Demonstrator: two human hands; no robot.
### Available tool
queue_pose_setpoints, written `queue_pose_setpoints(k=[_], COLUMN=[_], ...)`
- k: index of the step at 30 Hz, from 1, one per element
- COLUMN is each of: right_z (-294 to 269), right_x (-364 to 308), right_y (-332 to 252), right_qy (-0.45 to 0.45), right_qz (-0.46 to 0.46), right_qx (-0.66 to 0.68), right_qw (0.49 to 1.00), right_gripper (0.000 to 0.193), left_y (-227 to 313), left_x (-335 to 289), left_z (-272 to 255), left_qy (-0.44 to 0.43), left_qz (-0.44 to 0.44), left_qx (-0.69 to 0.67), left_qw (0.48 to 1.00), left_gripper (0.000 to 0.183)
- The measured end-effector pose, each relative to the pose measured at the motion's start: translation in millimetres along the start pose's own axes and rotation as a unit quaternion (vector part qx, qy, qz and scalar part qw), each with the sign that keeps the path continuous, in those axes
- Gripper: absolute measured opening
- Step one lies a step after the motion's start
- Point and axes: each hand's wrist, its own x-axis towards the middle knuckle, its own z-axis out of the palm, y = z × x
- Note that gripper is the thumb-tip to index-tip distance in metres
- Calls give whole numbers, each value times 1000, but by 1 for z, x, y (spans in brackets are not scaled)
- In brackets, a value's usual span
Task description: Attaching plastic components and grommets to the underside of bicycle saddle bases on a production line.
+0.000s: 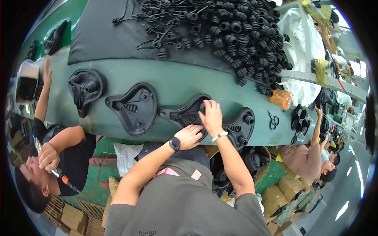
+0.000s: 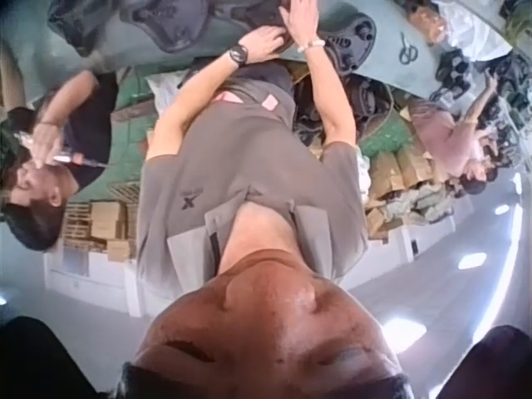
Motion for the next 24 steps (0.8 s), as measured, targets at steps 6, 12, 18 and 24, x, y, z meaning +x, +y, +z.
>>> queue_pose_setpoints(k=[6,12,18,24], right_z=[-25,-26,-11,-12], right_x=[52,117,140,123], right_y=[49,148,177,162], right_qy=[199,205,232,257], right_qz=[65,233,165,251], right_qx=[62,-76,-110,156], right_qw=[976,948,952,920], right_gripper=[75,81,68,56], left_y=[-2,16,23,16], left_x=[-3,13,10,19], left_z=[-2,-26,-48,-65], left_qy=[-71,-91,31,124], left_qz=[-18,-64,-115,-179], left_qx=[30,1,-30,-58], left_qw=[997,994,992,974], left_gripper=[24,41,42,45])
